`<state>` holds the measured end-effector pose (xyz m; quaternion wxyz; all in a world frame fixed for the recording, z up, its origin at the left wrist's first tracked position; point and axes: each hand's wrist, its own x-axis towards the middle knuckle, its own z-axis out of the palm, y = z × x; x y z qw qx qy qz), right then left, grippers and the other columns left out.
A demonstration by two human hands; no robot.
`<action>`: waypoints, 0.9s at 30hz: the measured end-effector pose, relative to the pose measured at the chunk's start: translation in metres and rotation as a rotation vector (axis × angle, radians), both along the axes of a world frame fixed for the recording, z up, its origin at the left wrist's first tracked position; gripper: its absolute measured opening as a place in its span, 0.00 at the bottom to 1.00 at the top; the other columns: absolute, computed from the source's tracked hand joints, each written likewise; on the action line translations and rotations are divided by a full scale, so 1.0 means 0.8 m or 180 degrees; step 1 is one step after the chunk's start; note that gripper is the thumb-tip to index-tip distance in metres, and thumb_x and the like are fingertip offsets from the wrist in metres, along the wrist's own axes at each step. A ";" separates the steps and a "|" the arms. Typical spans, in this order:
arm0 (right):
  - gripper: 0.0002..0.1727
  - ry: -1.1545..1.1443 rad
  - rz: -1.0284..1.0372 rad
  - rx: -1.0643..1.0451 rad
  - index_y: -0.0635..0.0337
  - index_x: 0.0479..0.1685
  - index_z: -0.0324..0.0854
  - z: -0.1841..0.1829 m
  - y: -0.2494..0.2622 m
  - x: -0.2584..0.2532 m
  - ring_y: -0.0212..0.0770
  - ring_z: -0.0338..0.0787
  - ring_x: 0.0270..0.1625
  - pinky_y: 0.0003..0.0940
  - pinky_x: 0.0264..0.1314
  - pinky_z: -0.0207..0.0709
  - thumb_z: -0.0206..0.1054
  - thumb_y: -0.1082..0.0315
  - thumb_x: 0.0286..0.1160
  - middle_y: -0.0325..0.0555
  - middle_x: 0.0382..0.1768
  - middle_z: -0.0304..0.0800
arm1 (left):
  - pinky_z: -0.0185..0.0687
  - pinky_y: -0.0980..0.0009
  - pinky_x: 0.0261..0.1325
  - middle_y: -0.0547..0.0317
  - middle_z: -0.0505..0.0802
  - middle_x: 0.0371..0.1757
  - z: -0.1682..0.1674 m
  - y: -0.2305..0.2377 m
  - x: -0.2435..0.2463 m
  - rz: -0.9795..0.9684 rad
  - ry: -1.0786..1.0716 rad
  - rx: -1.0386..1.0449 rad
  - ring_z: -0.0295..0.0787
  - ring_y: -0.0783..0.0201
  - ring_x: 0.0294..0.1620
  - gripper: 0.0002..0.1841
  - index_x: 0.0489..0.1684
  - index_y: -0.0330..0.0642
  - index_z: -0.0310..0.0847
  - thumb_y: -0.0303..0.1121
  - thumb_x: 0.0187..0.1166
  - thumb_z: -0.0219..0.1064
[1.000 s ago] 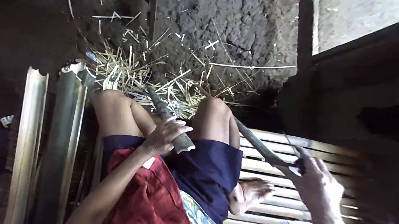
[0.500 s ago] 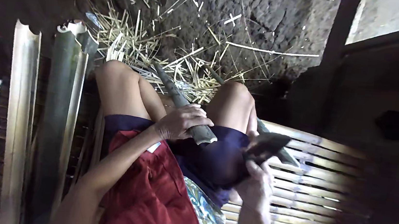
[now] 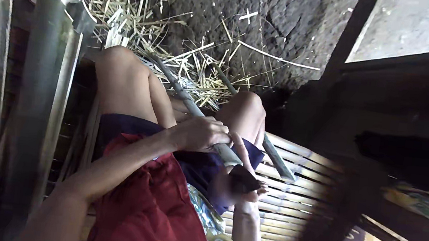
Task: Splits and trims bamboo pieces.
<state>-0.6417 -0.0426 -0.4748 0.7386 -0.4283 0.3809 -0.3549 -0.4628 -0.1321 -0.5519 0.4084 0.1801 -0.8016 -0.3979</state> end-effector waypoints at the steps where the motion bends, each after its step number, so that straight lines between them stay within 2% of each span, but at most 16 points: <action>1: 0.61 -0.0025 -0.0067 0.0043 0.55 0.93 0.42 0.004 0.005 0.001 0.17 0.74 0.15 0.15 0.18 0.71 0.66 0.27 0.66 0.24 0.22 0.83 | 0.85 0.58 0.47 0.47 0.91 0.32 0.004 0.002 -0.001 -0.0018 -0.0020 0.0014 0.92 0.50 0.39 0.03 0.32 0.35 0.90 0.25 0.66 0.72; 3: 0.58 -0.0203 -0.0259 0.0321 0.41 0.89 0.53 0.025 0.018 0.003 0.17 0.71 0.15 0.13 0.18 0.66 0.68 0.22 0.56 0.24 0.24 0.82 | 0.84 0.58 0.45 0.48 0.92 0.31 0.014 0.010 -0.005 0.0004 -0.0014 0.0040 0.92 0.51 0.38 0.05 0.33 0.35 0.91 0.25 0.64 0.73; 5: 0.52 -0.0498 -0.0317 0.0345 0.32 0.88 0.59 0.030 0.026 -0.006 0.16 0.78 0.17 0.11 0.19 0.71 0.69 0.25 0.58 0.23 0.26 0.88 | 0.84 0.59 0.42 0.50 0.92 0.31 0.030 0.018 -0.011 0.0048 0.0009 0.0065 0.92 0.52 0.36 0.05 0.34 0.36 0.90 0.26 0.65 0.72; 7: 0.48 -0.0645 -0.0261 0.0259 0.27 0.87 0.62 0.036 0.031 -0.014 0.15 0.81 0.19 0.11 0.22 0.74 0.67 0.25 0.61 0.22 0.27 0.90 | 0.83 0.60 0.40 0.51 0.91 0.29 0.042 0.021 -0.019 0.0046 0.0035 0.0000 0.91 0.53 0.34 0.05 0.34 0.37 0.90 0.28 0.66 0.71; 13: 0.49 -0.0573 -0.0428 0.0103 0.31 0.92 0.59 0.043 0.054 -0.026 0.17 0.79 0.19 0.12 0.23 0.73 0.66 0.27 0.65 0.25 0.23 0.86 | 0.84 0.65 0.36 0.51 0.91 0.29 0.055 0.034 -0.039 -0.0110 0.0095 -0.0099 0.90 0.56 0.32 0.06 0.32 0.34 0.90 0.28 0.65 0.70; 16: 0.47 -0.0642 -0.0441 0.0087 0.29 0.89 0.61 0.040 0.066 -0.031 0.15 0.78 0.21 0.11 0.25 0.72 0.67 0.28 0.66 0.23 0.26 0.87 | 0.85 0.66 0.39 0.51 0.92 0.31 0.056 0.043 -0.046 -0.0108 0.0065 -0.0152 0.91 0.57 0.35 0.07 0.33 0.35 0.90 0.29 0.68 0.69; 19: 0.47 -0.0711 -0.0453 0.0073 0.29 0.91 0.59 0.037 0.070 -0.040 0.15 0.78 0.20 0.11 0.25 0.72 0.69 0.31 0.66 0.24 0.26 0.87 | 0.86 0.65 0.43 0.50 0.94 0.33 0.057 0.049 -0.054 -0.0088 0.0002 -0.0186 0.93 0.55 0.38 0.07 0.35 0.34 0.91 0.28 0.68 0.69; 23: 0.47 -0.0926 -0.0309 0.0316 0.28 0.88 0.62 0.041 0.083 -0.058 0.15 0.80 0.21 0.10 0.24 0.73 0.67 0.27 0.64 0.24 0.28 0.88 | 0.87 0.63 0.43 0.49 0.94 0.32 0.064 0.057 -0.063 -0.0122 -0.0144 -0.0208 0.94 0.54 0.38 0.06 0.33 0.33 0.90 0.25 0.67 0.68; 25: 0.43 -0.1113 -0.0300 0.0565 0.31 0.82 0.69 0.046 0.090 -0.065 0.15 0.79 0.20 0.10 0.22 0.71 0.68 0.27 0.63 0.24 0.27 0.87 | 0.86 0.62 0.41 0.50 0.93 0.30 0.071 0.063 -0.068 -0.0163 -0.0264 -0.0170 0.93 0.54 0.35 0.07 0.33 0.34 0.91 0.25 0.72 0.65; 26: 0.39 -0.1119 -0.0343 0.0707 0.33 0.74 0.74 0.049 0.095 -0.068 0.15 0.78 0.18 0.10 0.20 0.69 0.68 0.27 0.63 0.23 0.24 0.86 | 0.86 0.62 0.40 0.50 0.93 0.29 0.074 0.065 -0.071 -0.0203 -0.0340 -0.0151 0.93 0.54 0.35 0.08 0.32 0.35 0.91 0.25 0.74 0.64; 27: 0.33 -0.1006 -0.0425 0.0830 0.35 0.60 0.77 0.051 0.099 -0.070 0.13 0.77 0.16 0.09 0.16 0.66 0.68 0.25 0.61 0.21 0.20 0.82 | 0.86 0.62 0.38 0.51 0.93 0.28 0.076 0.068 -0.073 -0.0240 -0.0403 -0.0132 0.92 0.54 0.34 0.08 0.31 0.35 0.90 0.25 0.74 0.64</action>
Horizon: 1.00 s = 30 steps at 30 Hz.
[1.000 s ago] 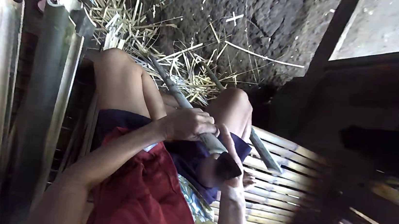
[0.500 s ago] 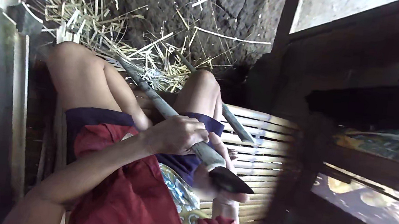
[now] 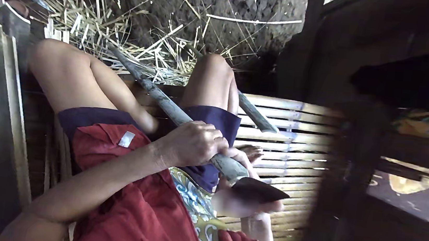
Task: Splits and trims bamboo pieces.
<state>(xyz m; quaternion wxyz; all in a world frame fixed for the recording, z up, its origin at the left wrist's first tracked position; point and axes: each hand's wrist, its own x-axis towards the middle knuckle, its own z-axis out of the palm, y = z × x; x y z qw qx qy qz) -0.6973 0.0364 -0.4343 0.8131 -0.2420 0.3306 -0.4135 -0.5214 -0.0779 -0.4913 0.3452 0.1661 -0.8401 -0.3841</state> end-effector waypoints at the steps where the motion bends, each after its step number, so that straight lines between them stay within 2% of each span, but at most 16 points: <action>1: 0.31 0.0056 -0.0040 0.0117 0.36 0.55 0.78 -0.001 0.005 -0.003 0.14 0.77 0.15 0.09 0.15 0.66 0.68 0.26 0.62 0.21 0.18 0.81 | 0.85 0.62 0.37 0.51 0.92 0.27 0.001 0.002 -0.002 -0.0032 -0.0050 0.0003 0.92 0.54 0.33 0.08 0.30 0.36 0.90 0.25 0.74 0.64; 2: 0.31 0.0069 -0.0082 0.0147 0.35 0.61 0.76 -0.004 0.011 -0.006 0.14 0.78 0.15 0.10 0.15 0.68 0.68 0.28 0.66 0.22 0.18 0.82 | 0.85 0.62 0.36 0.52 0.91 0.26 0.001 0.005 -0.004 -0.0050 -0.0105 -0.0018 0.91 0.55 0.32 0.08 0.30 0.37 0.90 0.25 0.74 0.64; 5: 0.44 0.0668 -0.0290 -0.0355 0.31 0.81 0.69 0.004 0.016 0.002 0.13 0.74 0.18 0.10 0.20 0.68 0.65 0.24 0.63 0.20 0.22 0.81 | 0.84 0.63 0.36 0.52 0.91 0.28 0.008 0.011 -0.006 0.0051 -0.0183 -0.0106 0.91 0.56 0.32 0.08 0.31 0.36 0.91 0.25 0.74 0.64; 8: 0.47 0.0801 -0.0382 -0.0907 0.33 0.88 0.62 -0.007 0.021 0.007 0.13 0.75 0.23 0.10 0.26 0.70 0.67 0.28 0.66 0.21 0.31 0.84 | 0.85 0.64 0.38 0.52 0.92 0.29 0.014 0.017 -0.002 0.0141 -0.0207 -0.0140 0.91 0.55 0.34 0.09 0.30 0.36 0.90 0.25 0.75 0.62; 11: 0.51 0.0763 -0.0400 -0.0997 0.35 0.89 0.62 -0.013 0.021 0.009 0.14 0.77 0.26 0.11 0.29 0.72 0.71 0.27 0.61 0.21 0.35 0.87 | 0.85 0.64 0.38 0.51 0.92 0.29 0.013 0.015 0.004 0.0075 -0.0214 -0.0132 0.91 0.55 0.34 0.09 0.30 0.36 0.90 0.26 0.75 0.63; 17: 0.49 0.0776 -0.0368 -0.1145 0.35 0.88 0.64 -0.018 0.014 0.010 0.14 0.79 0.27 0.11 0.29 0.74 0.67 0.25 0.63 0.22 0.38 0.88 | 0.85 0.65 0.40 0.52 0.93 0.31 0.016 0.014 0.007 0.0088 -0.0211 -0.0126 0.92 0.56 0.36 0.09 0.32 0.36 0.91 0.25 0.74 0.63; 20: 0.51 0.0868 -0.0227 -0.1117 0.32 0.86 0.64 -0.028 0.016 0.005 0.13 0.82 0.31 0.12 0.32 0.76 0.70 0.23 0.57 0.19 0.44 0.88 | 0.85 0.65 0.40 0.53 0.93 0.31 0.016 0.017 0.006 0.0159 -0.0169 -0.0119 0.92 0.57 0.35 0.10 0.34 0.37 0.92 0.26 0.76 0.62; 21: 0.53 0.0932 -0.0224 -0.1065 0.34 0.85 0.66 -0.026 0.016 0.005 0.12 0.84 0.35 0.10 0.36 0.79 0.73 0.24 0.54 0.20 0.50 0.89 | 0.85 0.65 0.40 0.53 0.93 0.30 0.016 0.021 0.005 0.0209 -0.0163 -0.0118 0.92 0.57 0.35 0.10 0.33 0.38 0.92 0.26 0.76 0.62; 22: 0.53 0.1058 -0.0324 -0.1023 0.42 0.80 0.72 -0.018 0.014 0.008 0.11 0.86 0.41 0.09 0.44 0.80 0.75 0.25 0.50 0.22 0.53 0.90 | 0.84 0.65 0.39 0.54 0.92 0.29 0.015 0.025 0.003 0.0266 -0.0159 -0.0086 0.91 0.57 0.34 0.11 0.31 0.38 0.92 0.26 0.77 0.61; 23: 0.52 0.1246 -0.0477 -0.1034 0.56 0.71 0.79 -0.001 0.006 0.016 0.15 0.87 0.52 0.14 0.58 0.79 0.75 0.26 0.47 0.28 0.55 0.91 | 0.84 0.65 0.39 0.55 0.92 0.27 0.014 0.029 0.001 0.0305 -0.0180 -0.0082 0.91 0.57 0.33 0.12 0.30 0.39 0.91 0.26 0.79 0.60; 24: 0.51 0.1337 -0.0528 -0.1065 0.64 0.64 0.81 0.009 0.002 0.020 0.17 0.86 0.58 0.17 0.66 0.76 0.73 0.27 0.49 0.31 0.55 0.92 | 0.85 0.65 0.40 0.55 0.92 0.27 0.013 0.033 0.000 0.0341 -0.0219 -0.0091 0.92 0.58 0.34 0.13 0.27 0.40 0.90 0.26 0.80 0.59; 26: 0.50 0.1401 -0.0475 -0.0918 0.61 0.62 0.82 0.016 0.008 0.018 0.14 0.86 0.50 0.15 0.59 0.78 0.70 0.24 0.50 0.28 0.50 0.92 | 0.84 0.65 0.39 0.54 0.91 0.26 0.009 0.041 -0.003 0.0379 -0.0242 -0.0114 0.92 0.57 0.33 0.13 0.25 0.40 0.89 0.25 0.78 0.59; 27: 0.49 0.1347 -0.0462 -0.0762 0.56 0.62 0.81 0.014 0.015 0.016 0.12 0.84 0.36 0.12 0.42 0.78 0.70 0.23 0.49 0.25 0.41 0.91 | 0.84 0.65 0.38 0.54 0.91 0.25 0.008 0.044 -0.004 0.0391 -0.0259 -0.0127 0.92 0.57 0.33 0.13 0.25 0.39 0.89 0.25 0.78 0.59; 28: 0.45 0.1188 -0.0442 -0.0620 0.47 0.63 0.79 0.009 0.023 0.014 0.14 0.76 0.22 0.12 0.25 0.71 0.71 0.23 0.50 0.23 0.29 0.86 | 0.84 0.64 0.38 0.53 0.91 0.25 0.007 0.047 -0.006 0.0411 -0.0272 -0.0138 0.92 0.56 0.33 0.13 0.25 0.39 0.88 0.24 0.78 0.59; 29: 0.43 0.1072 -0.0334 -0.0527 0.41 0.67 0.75 0.006 0.032 0.008 0.15 0.71 0.15 0.14 0.17 0.65 0.69 0.23 0.55 0.22 0.21 0.80 | 0.84 0.64 0.38 0.53 0.91 0.25 0.006 0.049 -0.008 0.0440 -0.0272 -0.0136 0.92 0.56 0.32 0.12 0.24 0.39 0.88 0.24 0.77 0.60; 30: 0.40 0.0994 -0.0281 -0.0433 0.37 0.70 0.74 0.006 0.038 0.004 0.16 0.69 0.14 0.14 0.16 0.64 0.68 0.25 0.61 0.21 0.18 0.77 | 0.84 0.63 0.38 0.52 0.92 0.26 0.006 0.051 -0.011 0.0475 -0.0293 -0.0142 0.92 0.56 0.32 0.12 0.24 0.39 0.88 0.24 0.76 0.60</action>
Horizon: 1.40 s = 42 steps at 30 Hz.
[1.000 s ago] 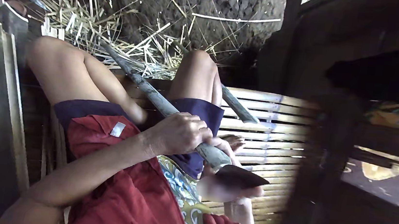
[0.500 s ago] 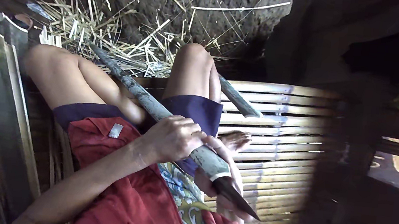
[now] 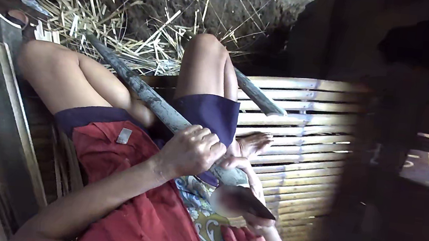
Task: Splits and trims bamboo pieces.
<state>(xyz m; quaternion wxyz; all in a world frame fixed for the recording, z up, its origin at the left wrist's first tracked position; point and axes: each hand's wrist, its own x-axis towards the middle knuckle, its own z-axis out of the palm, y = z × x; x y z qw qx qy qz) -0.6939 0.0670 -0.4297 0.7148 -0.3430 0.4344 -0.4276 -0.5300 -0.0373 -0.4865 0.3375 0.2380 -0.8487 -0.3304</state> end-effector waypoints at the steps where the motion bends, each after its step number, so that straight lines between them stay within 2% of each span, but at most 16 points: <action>1: 0.33 -0.0039 -0.0044 0.0117 0.33 0.71 0.74 0.000 0.004 -0.001 0.14 0.70 0.15 0.12 0.17 0.66 0.66 0.30 0.69 0.20 0.18 0.76 | 0.84 0.63 0.38 0.52 0.92 0.26 -0.002 0.002 -0.004 0.0054 -0.0038 -0.0024 0.92 0.55 0.32 0.11 0.24 0.39 0.88 0.24 0.76 0.61; 2: 0.22 0.0023 -0.0272 0.0318 0.32 0.62 0.79 0.000 0.004 0.004 0.15 0.71 0.13 0.12 0.15 0.66 0.66 0.37 0.73 0.21 0.16 0.75 | 0.84 0.62 0.38 0.52 0.92 0.26 -0.006 0.006 -0.009 0.0126 -0.0089 -0.0058 0.92 0.55 0.32 0.11 0.24 0.38 0.88 0.24 0.75 0.61; 5: 0.25 -0.0062 -0.0645 0.0654 0.35 0.47 0.80 -0.017 0.006 0.014 0.18 0.69 0.10 0.15 0.11 0.64 0.65 0.28 0.69 0.23 0.12 0.71 | 0.86 0.59 0.41 0.50 0.91 0.26 -0.020 0.015 -0.014 0.0196 -0.0350 -0.0109 0.92 0.52 0.33 0.09 0.26 0.37 0.88 0.23 0.74 0.63; 8: 0.28 0.1093 -0.0992 -0.0264 0.33 0.54 0.81 -0.020 -0.013 0.039 0.15 0.71 0.15 0.15 0.14 0.66 0.61 0.25 0.70 0.19 0.21 0.79 | 0.88 0.59 0.47 0.49 0.94 0.31 -0.008 0.005 -0.002 0.0405 -0.0293 -0.0026 0.95 0.52 0.38 0.09 0.33 0.37 0.91 0.24 0.76 0.63; 11: 0.32 0.2350 -0.1032 -0.1767 0.42 0.70 0.73 -0.026 -0.059 0.070 0.11 0.86 0.50 0.15 0.51 0.84 0.60 0.31 0.77 0.20 0.52 0.88 | 0.86 0.60 0.57 0.48 0.95 0.38 0.002 -0.013 0.025 0.0744 -0.0075 0.0008 0.94 0.52 0.45 0.12 0.51 0.35 0.91 0.23 0.79 0.62; 14: 0.48 0.2285 -0.0613 -0.1985 0.53 0.84 0.65 -0.016 -0.074 0.080 0.15 0.87 0.58 0.20 0.60 0.83 0.58 0.25 0.74 0.33 0.58 0.90 | 0.84 0.61 0.64 0.45 0.95 0.43 0.002 -0.016 0.045 0.0973 0.0196 0.0010 0.93 0.52 0.50 0.12 0.54 0.31 0.89 0.22 0.81 0.60; 17: 0.44 0.0972 0.0075 -0.1256 0.41 0.93 0.54 0.003 -0.061 0.064 0.06 0.82 0.48 0.08 0.53 0.78 0.65 0.40 0.77 0.19 0.57 0.87 | 0.84 0.62 0.65 0.44 0.96 0.41 0.006 -0.012 0.048 0.0989 0.0581 -0.0143 0.94 0.53 0.49 0.09 0.45 0.31 0.89 0.23 0.81 0.61; 18: 0.39 0.0315 -0.0011 -0.0897 0.36 0.92 0.60 0.008 -0.056 0.067 0.07 0.80 0.31 0.06 0.34 0.75 0.64 0.41 0.80 0.19 0.38 0.88 | 0.83 0.62 0.65 0.44 0.95 0.40 0.005 -0.011 0.048 0.0963 0.0734 -0.0146 0.93 0.54 0.48 0.09 0.43 0.32 0.89 0.24 0.81 0.62; 19: 0.39 -0.0231 0.0014 -0.0638 0.34 0.90 0.62 0.010 -0.054 0.068 0.10 0.77 0.23 0.07 0.25 0.72 0.64 0.40 0.79 0.21 0.27 0.85 | 0.82 0.62 0.67 0.45 0.94 0.39 0.003 -0.011 0.049 0.0937 0.0822 -0.0119 0.93 0.54 0.48 0.08 0.43 0.33 0.89 0.25 0.80 0.62; 21: 0.50 -0.0670 0.0171 -0.0634 0.37 0.92 0.57 0.002 -0.052 0.068 0.13 0.72 0.20 0.10 0.24 0.68 0.65 0.27 0.67 0.22 0.23 0.81 | 0.81 0.61 0.69 0.45 0.94 0.39 0.003 -0.013 0.051 0.0910 0.0888 -0.0049 0.92 0.54 0.50 0.07 0.40 0.33 0.89 0.25 0.78 0.64; 23: 0.56 -0.0566 0.0244 -0.0883 0.37 0.93 0.54 -0.005 -0.052 0.067 0.14 0.70 0.20 0.10 0.25 0.67 0.62 0.22 0.62 0.22 0.24 0.80 | 0.80 0.60 0.69 0.45 0.94 0.40 0.003 -0.012 0.052 0.0905 0.0845 -0.0056 0.92 0.53 0.51 0.07 0.40 0.34 0.89 0.26 0.79 0.64; 29: 0.46 0.0292 0.0165 -0.1163 0.32 0.91 0.60 -0.009 -0.056 0.061 0.14 0.75 0.21 0.12 0.24 0.72 0.59 0.26 0.71 0.22 0.27 0.85 | 0.81 0.61 0.68 0.46 0.94 0.39 0.001 -0.010 0.047 0.0911 0.0810 -0.0165 0.92 0.53 0.50 0.07 0.39 0.35 0.89 0.26 0.78 0.64; 35: 0.49 0.0524 0.0153 -0.1096 0.34 0.91 0.58 0.000 -0.055 0.057 0.14 0.77 0.23 0.12 0.25 0.73 0.64 0.26 0.67 0.22 0.28 0.85 | 0.81 0.61 0.66 0.47 0.94 0.38 0.003 -0.012 0.043 0.0909 0.0786 -0.0179 0.93 0.54 0.48 0.08 0.38 0.35 0.89 0.26 0.78 0.63; 38: 0.50 0.0433 0.0231 -0.1062 0.28 0.91 0.57 -0.011 -0.060 0.052 0.10 0.81 0.29 0.09 0.31 0.77 0.69 0.28 0.64 0.18 0.40 0.89 | 0.81 0.62 0.67 0.48 0.94 0.38 0.003 -0.011 0.040 0.0943 0.0750 -0.0199 0.92 0.55 0.49 0.08 0.38 0.37 0.89 0.27 0.79 0.63; 41: 0.42 0.0337 0.0421 -0.1180 0.32 0.84 0.64 -0.015 -0.060 0.045 0.10 0.83 0.42 0.10 0.46 0.78 0.68 0.32 0.68 0.17 0.49 0.87 | 0.82 0.62 0.65 0.48 0.94 0.37 -0.002 -0.009 0.035 0.0949 0.0795 -0.0245 0.92 0.55 0.47 0.07 0.38 0.37 0.89 0.27 0.80 0.64; 42: 0.36 0.0296 0.0344 -0.1114 0.34 0.75 0.69 -0.012 -0.059 0.047 0.10 0.81 0.33 0.09 0.36 0.77 0.68 0.32 0.68 0.18 0.38 0.86 | 0.82 0.62 0.65 0.49 0.93 0.37 -0.004 -0.008 0.033 0.0953 0.0792 -0.0233 0.92 0.55 0.47 0.07 0.38 0.37 0.87 0.28 0.81 0.63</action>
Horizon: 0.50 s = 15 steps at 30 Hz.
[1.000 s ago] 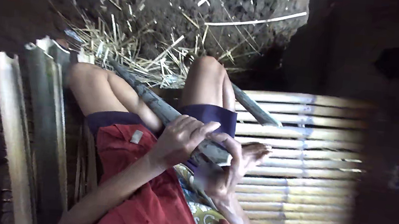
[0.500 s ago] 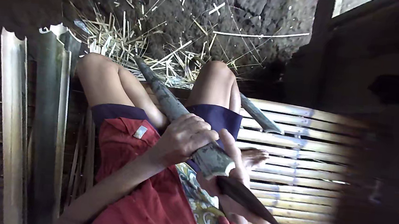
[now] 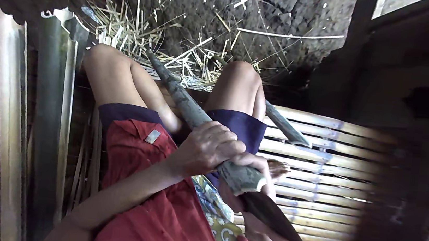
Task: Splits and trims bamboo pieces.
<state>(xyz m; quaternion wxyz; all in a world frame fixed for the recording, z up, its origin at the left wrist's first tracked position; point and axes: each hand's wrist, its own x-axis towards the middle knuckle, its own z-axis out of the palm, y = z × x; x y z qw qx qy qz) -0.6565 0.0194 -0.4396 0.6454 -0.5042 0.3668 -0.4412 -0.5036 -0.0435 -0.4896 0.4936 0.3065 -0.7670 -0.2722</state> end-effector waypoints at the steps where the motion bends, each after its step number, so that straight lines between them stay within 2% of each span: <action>1: 0.33 -0.0072 -0.0059 0.0099 0.36 0.71 0.72 0.003 0.002 0.002 0.12 0.78 0.26 0.09 0.28 0.73 0.66 0.31 0.70 0.20 0.30 0.82 | 0.82 0.62 0.65 0.49 0.93 0.36 -0.002 0.001 -0.003 0.0020 -0.0005 0.0020 0.92 0.55 0.46 0.07 0.37 0.37 0.87 0.27 0.81 0.62; 3: 0.36 -0.0152 -0.0128 0.0454 0.34 0.67 0.74 0.012 0.008 0.000 0.14 0.72 0.18 0.11 0.20 0.67 0.62 0.24 0.66 0.21 0.21 0.75 | 0.82 0.61 0.64 0.48 0.93 0.36 -0.008 0.002 -0.008 0.0057 -0.0029 0.0022 0.92 0.54 0.46 0.08 0.36 0.37 0.88 0.27 0.81 0.62; 5: 0.39 -0.0109 -0.0125 0.0705 0.32 0.68 0.73 0.019 0.011 -0.005 0.14 0.69 0.15 0.11 0.17 0.65 0.58 0.19 0.64 0.20 0.17 0.71 | 0.83 0.61 0.64 0.47 0.94 0.36 -0.013 0.002 -0.014 0.0091 -0.0076 0.0001 0.93 0.54 0.46 0.07 0.36 0.36 0.88 0.25 0.79 0.62; 7: 0.38 -0.0107 -0.0182 0.0869 0.31 0.65 0.74 0.025 0.009 -0.006 0.13 0.67 0.14 0.11 0.16 0.63 0.56 0.18 0.64 0.19 0.16 0.69 | 0.82 0.61 0.65 0.46 0.95 0.38 -0.012 0.001 -0.018 0.0073 -0.0163 0.0044 0.93 0.52 0.47 0.08 0.38 0.36 0.88 0.23 0.79 0.61; 9: 0.32 -0.0143 -0.0429 0.0956 0.31 0.54 0.78 0.025 0.003 -0.002 0.14 0.67 0.12 0.12 0.13 0.63 0.55 0.19 0.66 0.19 0.13 0.69 | 0.81 0.59 0.65 0.46 0.95 0.39 -0.012 0.000 -0.024 0.0078 -0.0246 0.0130 0.93 0.51 0.48 0.08 0.39 0.36 0.89 0.23 0.78 0.62; 11: 0.30 -0.0069 -0.0622 0.0951 0.33 0.47 0.77 0.015 -0.001 0.000 0.15 0.65 0.10 0.14 0.11 0.62 0.54 0.20 0.68 0.19 0.11 0.65 | 0.81 0.57 0.68 0.46 0.95 0.40 -0.018 0.004 -0.032 0.0098 -0.0385 0.0245 0.93 0.50 0.50 0.08 0.42 0.36 0.91 0.23 0.77 0.64; 13: 0.32 0.0449 -0.0979 0.0695 0.34 0.45 0.78 0.006 -0.008 -0.002 0.15 0.63 0.10 0.14 0.10 0.60 0.50 0.19 0.69 0.19 0.11 0.65 | 0.82 0.57 0.66 0.46 0.95 0.41 -0.022 -0.002 -0.041 0.0204 -0.0537 0.0251 0.93 0.50 0.49 0.10 0.50 0.35 0.91 0.24 0.79 0.64; 15: 0.37 0.1692 -0.1486 -0.0212 0.41 0.53 0.78 -0.006 -0.015 -0.003 0.16 0.67 0.15 0.15 0.14 0.64 0.43 0.21 0.76 0.24 0.21 0.74 | 0.82 0.57 0.66 0.44 0.95 0.43 -0.018 -0.004 -0.048 0.0316 -0.0698 0.0327 0.93 0.49 0.50 0.15 0.62 0.32 0.87 0.23 0.80 0.64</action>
